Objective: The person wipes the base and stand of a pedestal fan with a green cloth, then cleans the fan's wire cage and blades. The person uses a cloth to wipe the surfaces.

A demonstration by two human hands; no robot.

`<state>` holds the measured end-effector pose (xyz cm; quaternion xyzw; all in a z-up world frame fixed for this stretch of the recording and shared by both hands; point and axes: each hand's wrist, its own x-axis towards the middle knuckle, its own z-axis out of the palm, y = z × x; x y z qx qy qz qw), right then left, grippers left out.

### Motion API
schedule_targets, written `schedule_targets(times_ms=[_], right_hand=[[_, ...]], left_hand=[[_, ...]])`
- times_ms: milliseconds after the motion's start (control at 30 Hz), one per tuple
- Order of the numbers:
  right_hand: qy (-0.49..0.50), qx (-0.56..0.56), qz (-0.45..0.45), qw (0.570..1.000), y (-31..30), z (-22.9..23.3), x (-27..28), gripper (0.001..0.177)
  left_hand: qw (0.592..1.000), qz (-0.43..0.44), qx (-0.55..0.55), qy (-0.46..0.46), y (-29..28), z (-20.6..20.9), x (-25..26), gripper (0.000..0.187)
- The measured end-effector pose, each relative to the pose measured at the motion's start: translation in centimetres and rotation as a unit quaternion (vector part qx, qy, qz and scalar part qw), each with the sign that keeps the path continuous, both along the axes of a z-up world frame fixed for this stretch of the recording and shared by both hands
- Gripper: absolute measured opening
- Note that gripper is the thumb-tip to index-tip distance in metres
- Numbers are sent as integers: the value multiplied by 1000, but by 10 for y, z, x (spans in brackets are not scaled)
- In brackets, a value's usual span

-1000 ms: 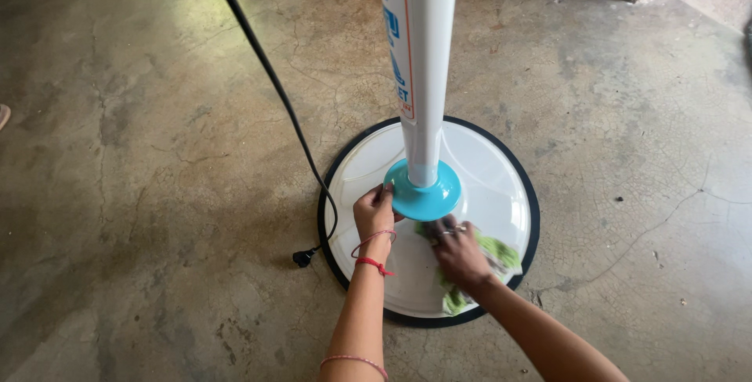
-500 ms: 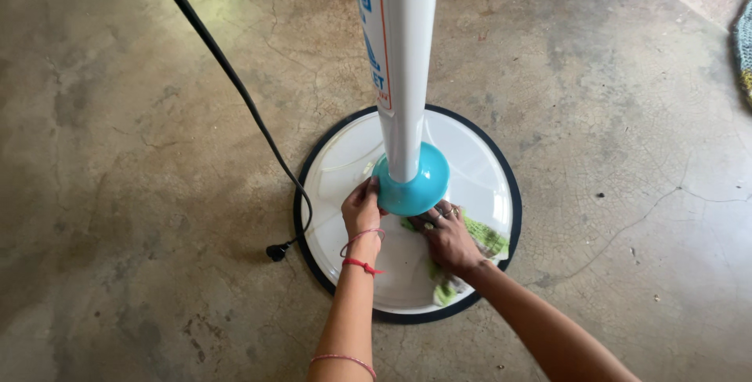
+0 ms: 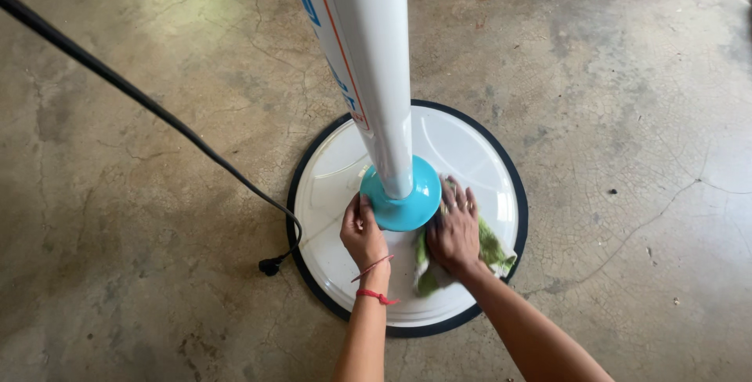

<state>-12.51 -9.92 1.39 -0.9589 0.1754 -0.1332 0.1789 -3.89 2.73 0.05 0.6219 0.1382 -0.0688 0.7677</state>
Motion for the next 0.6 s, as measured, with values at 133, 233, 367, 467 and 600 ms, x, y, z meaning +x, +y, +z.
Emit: schedule_targets(times_ms=[133, 233, 367, 467, 600], right_hand=[[68, 13, 11, 998, -38, -5, 38, 66], [123, 13, 19, 992, -72, -14, 61, 61], [170, 14, -67, 983, -106, -30, 76, 56], [149, 22, -143, 978, -113, -39, 68, 58], [124, 31, -215, 968, -110, -43, 39, 60]], left_hand=[[995, 44, 64, -62, -15, -11, -7, 36], [982, 47, 162, -81, -22, -12, -16, 41], [910, -47, 373, -172, -25, -15, -25, 56], [886, -126, 417, -157, -24, -18, -30, 65], [890, -177, 397, -141, -17, -20, -30, 72]])
